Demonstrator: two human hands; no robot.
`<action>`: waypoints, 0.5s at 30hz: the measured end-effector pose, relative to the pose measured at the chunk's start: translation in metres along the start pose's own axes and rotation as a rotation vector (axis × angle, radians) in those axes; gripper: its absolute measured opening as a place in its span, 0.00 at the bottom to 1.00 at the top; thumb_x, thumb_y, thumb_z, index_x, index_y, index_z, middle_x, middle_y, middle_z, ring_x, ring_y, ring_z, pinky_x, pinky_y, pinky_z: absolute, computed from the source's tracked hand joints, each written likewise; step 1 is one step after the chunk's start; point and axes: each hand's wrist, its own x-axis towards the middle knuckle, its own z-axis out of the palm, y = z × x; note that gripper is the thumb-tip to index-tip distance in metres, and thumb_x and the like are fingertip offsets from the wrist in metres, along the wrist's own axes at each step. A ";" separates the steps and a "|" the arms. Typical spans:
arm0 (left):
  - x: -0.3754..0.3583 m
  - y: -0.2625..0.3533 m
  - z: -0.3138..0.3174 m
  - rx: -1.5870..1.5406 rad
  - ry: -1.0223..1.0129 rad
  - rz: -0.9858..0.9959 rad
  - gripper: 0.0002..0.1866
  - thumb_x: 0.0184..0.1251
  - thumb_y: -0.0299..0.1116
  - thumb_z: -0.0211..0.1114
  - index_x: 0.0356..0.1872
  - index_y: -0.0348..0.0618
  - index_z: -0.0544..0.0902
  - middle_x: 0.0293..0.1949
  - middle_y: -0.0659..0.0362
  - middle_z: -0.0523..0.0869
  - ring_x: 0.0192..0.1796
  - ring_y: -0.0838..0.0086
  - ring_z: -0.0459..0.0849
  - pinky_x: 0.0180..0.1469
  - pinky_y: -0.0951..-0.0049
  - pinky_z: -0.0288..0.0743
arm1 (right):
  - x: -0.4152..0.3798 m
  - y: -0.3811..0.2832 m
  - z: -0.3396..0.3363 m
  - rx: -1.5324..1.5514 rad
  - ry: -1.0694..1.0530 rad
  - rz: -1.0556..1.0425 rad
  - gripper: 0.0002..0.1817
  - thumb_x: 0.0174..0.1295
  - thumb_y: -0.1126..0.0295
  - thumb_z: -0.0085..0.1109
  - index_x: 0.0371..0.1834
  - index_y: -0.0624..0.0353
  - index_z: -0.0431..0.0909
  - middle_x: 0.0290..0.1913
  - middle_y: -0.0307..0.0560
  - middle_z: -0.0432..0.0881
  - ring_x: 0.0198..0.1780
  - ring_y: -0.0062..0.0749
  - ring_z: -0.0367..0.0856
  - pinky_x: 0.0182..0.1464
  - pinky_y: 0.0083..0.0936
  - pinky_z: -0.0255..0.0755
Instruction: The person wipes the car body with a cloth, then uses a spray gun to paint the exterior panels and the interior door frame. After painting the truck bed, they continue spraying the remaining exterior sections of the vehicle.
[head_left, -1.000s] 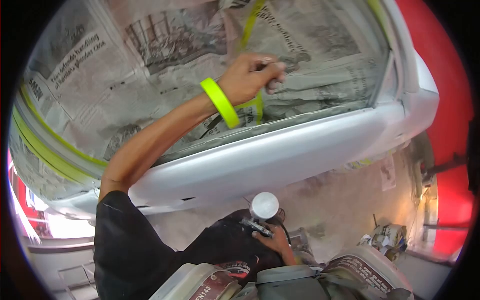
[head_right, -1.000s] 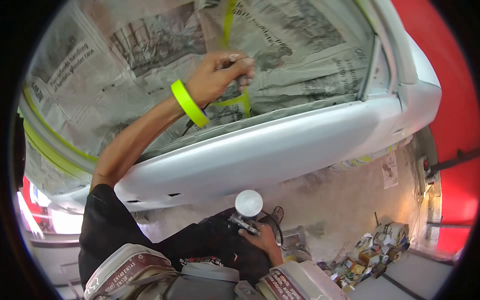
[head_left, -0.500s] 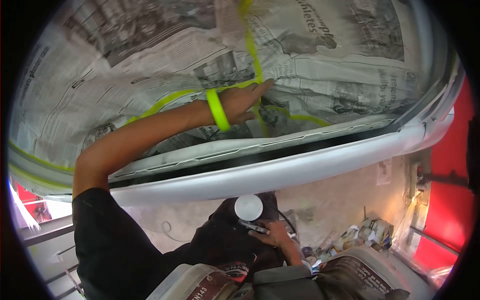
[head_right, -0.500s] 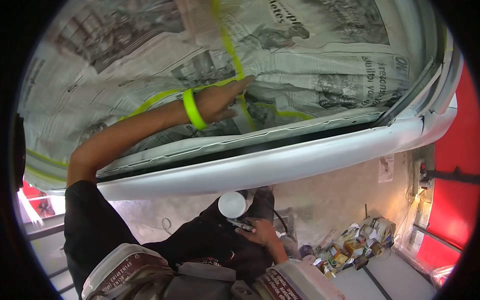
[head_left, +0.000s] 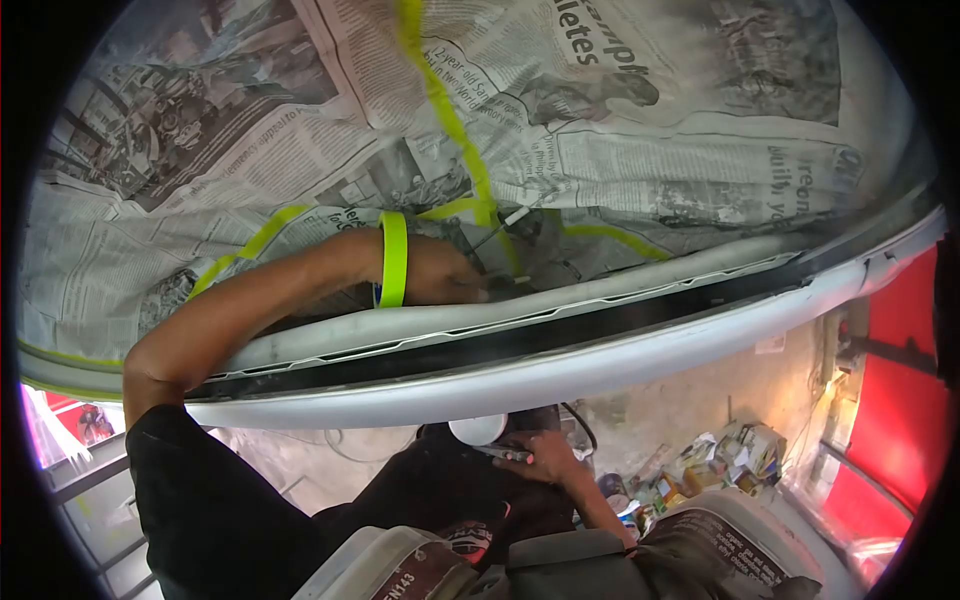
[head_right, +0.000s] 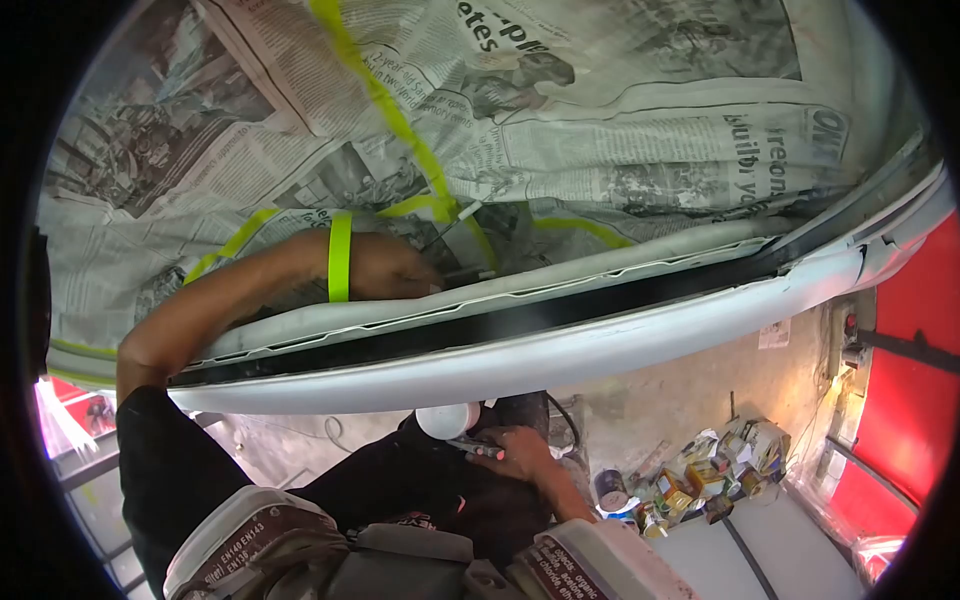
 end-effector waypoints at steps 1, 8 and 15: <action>0.001 0.000 -0.002 -0.076 -0.049 -0.013 0.21 0.85 0.43 0.51 0.59 0.38 0.83 0.55 0.42 0.88 0.58 0.47 0.85 0.62 0.55 0.78 | -0.001 -0.003 0.000 -0.007 -0.003 0.004 0.31 0.60 0.41 0.70 0.57 0.53 0.87 0.50 0.53 0.90 0.50 0.53 0.89 0.55 0.42 0.82; 0.001 -0.026 0.003 0.468 0.009 0.287 0.19 0.75 0.38 0.59 0.60 0.43 0.84 0.60 0.47 0.85 0.57 0.50 0.85 0.62 0.54 0.78 | -0.007 -0.004 0.003 0.036 0.023 0.056 0.30 0.61 0.40 0.68 0.55 0.53 0.88 0.49 0.53 0.90 0.50 0.53 0.89 0.56 0.44 0.81; -0.018 -0.027 0.020 0.975 0.418 0.175 0.25 0.62 0.42 0.72 0.62 0.58 0.86 0.71 0.55 0.78 0.63 0.50 0.84 0.69 0.50 0.78 | -0.006 0.006 0.016 0.051 0.029 0.049 0.28 0.62 0.41 0.67 0.51 0.52 0.88 0.47 0.52 0.90 0.49 0.54 0.89 0.55 0.45 0.81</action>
